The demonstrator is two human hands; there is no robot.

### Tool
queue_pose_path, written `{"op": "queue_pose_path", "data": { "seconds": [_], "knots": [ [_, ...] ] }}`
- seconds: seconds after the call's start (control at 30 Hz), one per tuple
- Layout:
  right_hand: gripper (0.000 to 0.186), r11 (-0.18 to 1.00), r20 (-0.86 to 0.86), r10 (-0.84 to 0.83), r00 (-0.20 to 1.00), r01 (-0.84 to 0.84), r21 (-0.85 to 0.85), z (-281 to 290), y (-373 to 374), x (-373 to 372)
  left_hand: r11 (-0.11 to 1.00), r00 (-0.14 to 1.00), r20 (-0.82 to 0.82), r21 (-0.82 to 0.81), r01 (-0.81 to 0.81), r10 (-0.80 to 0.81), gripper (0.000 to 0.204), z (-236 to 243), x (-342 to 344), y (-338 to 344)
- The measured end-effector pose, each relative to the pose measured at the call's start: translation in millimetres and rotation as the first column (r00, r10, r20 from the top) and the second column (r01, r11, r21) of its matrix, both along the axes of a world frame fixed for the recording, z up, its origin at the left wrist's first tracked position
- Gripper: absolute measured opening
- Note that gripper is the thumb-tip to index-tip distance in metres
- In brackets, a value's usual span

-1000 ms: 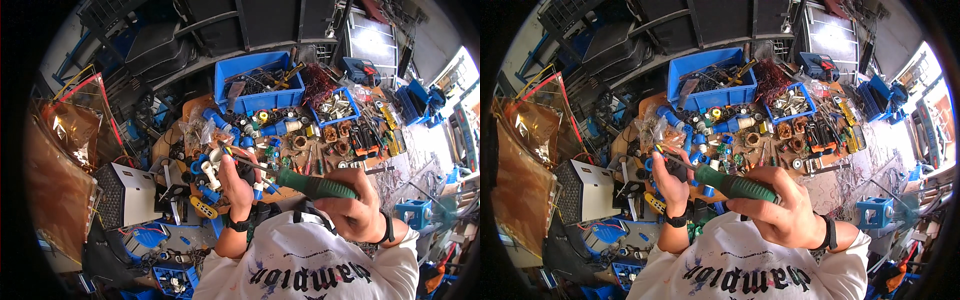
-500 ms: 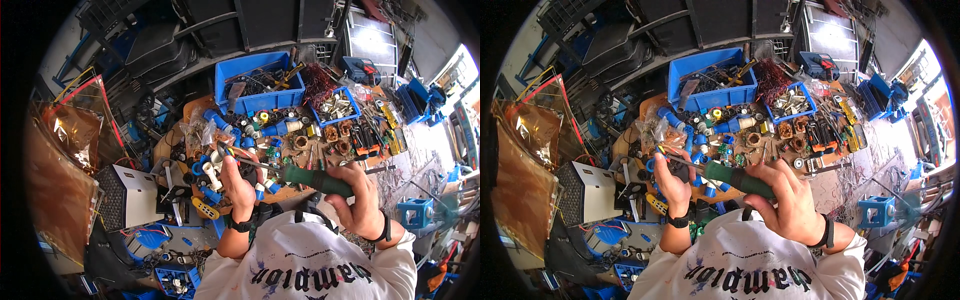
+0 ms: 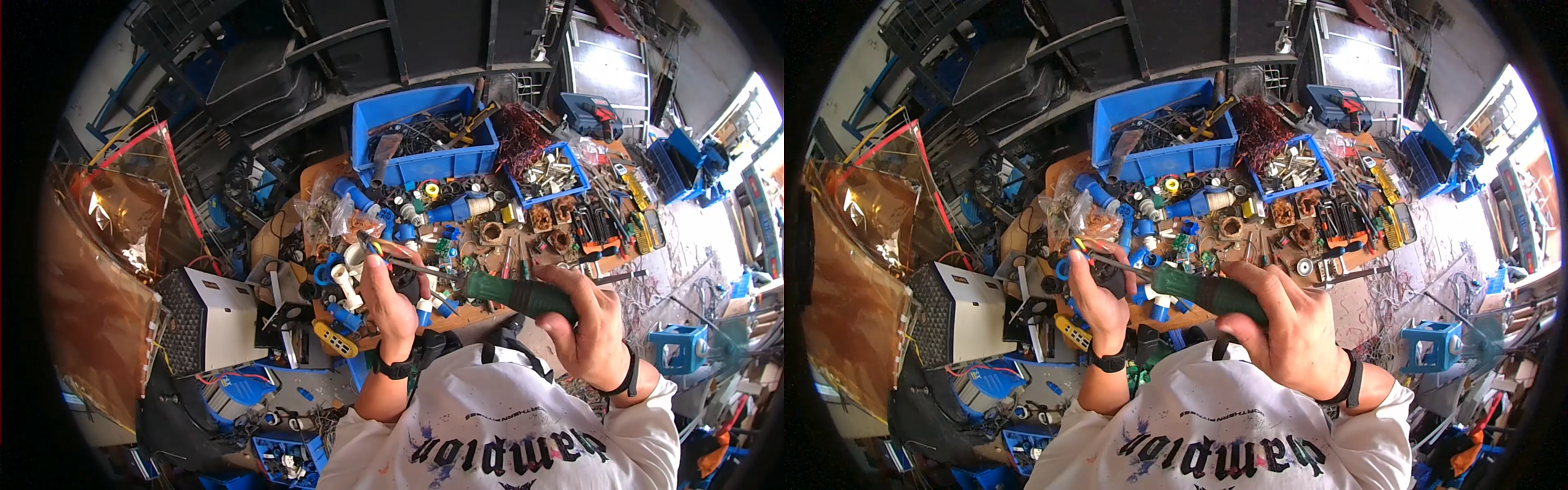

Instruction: The person uses a green-handled screwdriver to repeatedly tighten and loosen screws on a small black electronic component held in their left hand. The task involves precise manipulation of the tool and the component, with the person frequently adjusting their grip and the angle of the screwdriver to access different screws.

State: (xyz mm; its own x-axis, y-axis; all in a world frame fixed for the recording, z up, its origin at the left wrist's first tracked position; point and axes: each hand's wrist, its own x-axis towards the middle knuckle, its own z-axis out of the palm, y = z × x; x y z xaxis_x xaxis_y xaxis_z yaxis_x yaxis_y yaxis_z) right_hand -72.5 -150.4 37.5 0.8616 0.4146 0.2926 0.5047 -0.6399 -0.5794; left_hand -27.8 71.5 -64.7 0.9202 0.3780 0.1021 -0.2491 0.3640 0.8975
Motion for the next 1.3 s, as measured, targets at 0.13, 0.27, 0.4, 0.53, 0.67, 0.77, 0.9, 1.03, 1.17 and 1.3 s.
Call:
{"op": "queue_pose_path", "data": {
  "seconds": [0.13,0.27,0.4,0.53,0.67,0.77,0.9,1.03,1.17,1.3],
  "knots": [
    [0.044,0.993,0.305,0.054,0.951,-0.082,0.079,-2.2,7.2,6.7,1.0,1.0,0.016,0.004,0.007,-0.007,0.05,1.0,0.4,-0.8],
    [0.052,0.977,0.346,0.118,0.931,-0.171,0.127,-0.8,9.1,3.0,0.999,0.999,0.03,0.04,0.033,-0.035,0.05,0.4,-0.5,-2.9],
    [0.063,0.985,0.228,0.054,0.972,-0.09,0.149,4.4,10.6,2.5,0.999,1.0,0.021,0.024,0.021,-0.022,0.051,1.9,1.8,-3.0],
    [0.05,0.999,0.104,0.046,0.993,-0.049,0.023,3.7,2.6,-1.6,1.0,1.0,0.003,0.011,0.006,-0.006,0.051,1.1,1.6,-0.9],
    [0.045,0.989,0.322,0.087,0.943,-0.121,0.087,-2.1,8.6,4.8,1.0,1.0,0.013,0.019,0.01,-0.01,0.051,1.3,2.5,0.3],
    [0.047,0.984,0.38,0.144,0.914,-0.175,0.047,-1.8,6.6,3.9,0.999,1.0,0.0,0.036,0.006,-0.006,0.051,3.8,-0.3,-1.9],
    [0.05,0.972,0.214,0.062,0.975,-0.107,0.208,4.8,13.2,3.2,0.999,1.0,0.009,0.031,0.012,-0.012,0.052,4.4,1.6,-3.5],
    [0.048,0.999,-0.013,0.047,0.999,-0.047,0.022,10.1,2.5,-1.5,1.0,1.0,0.014,0.029,0.007,-0.008,0.052,2.5,2.2,-1.0],
    [0.045,0.991,0.28,0.093,0.956,-0.115,0.061,-1.1,6.1,8.0,1.0,1.0,0.009,0.012,0.005,-0.005,0.052,2.8,3.8,-1.2],
    [0.048,0.983,0.316,0.106,0.943,-0.146,0.107,-5.6,8.0,6.6,1.0,1.0,0.014,0.025,0.003,-0.003,0.051,3.4,3.8,-2.5]
  ]
}}
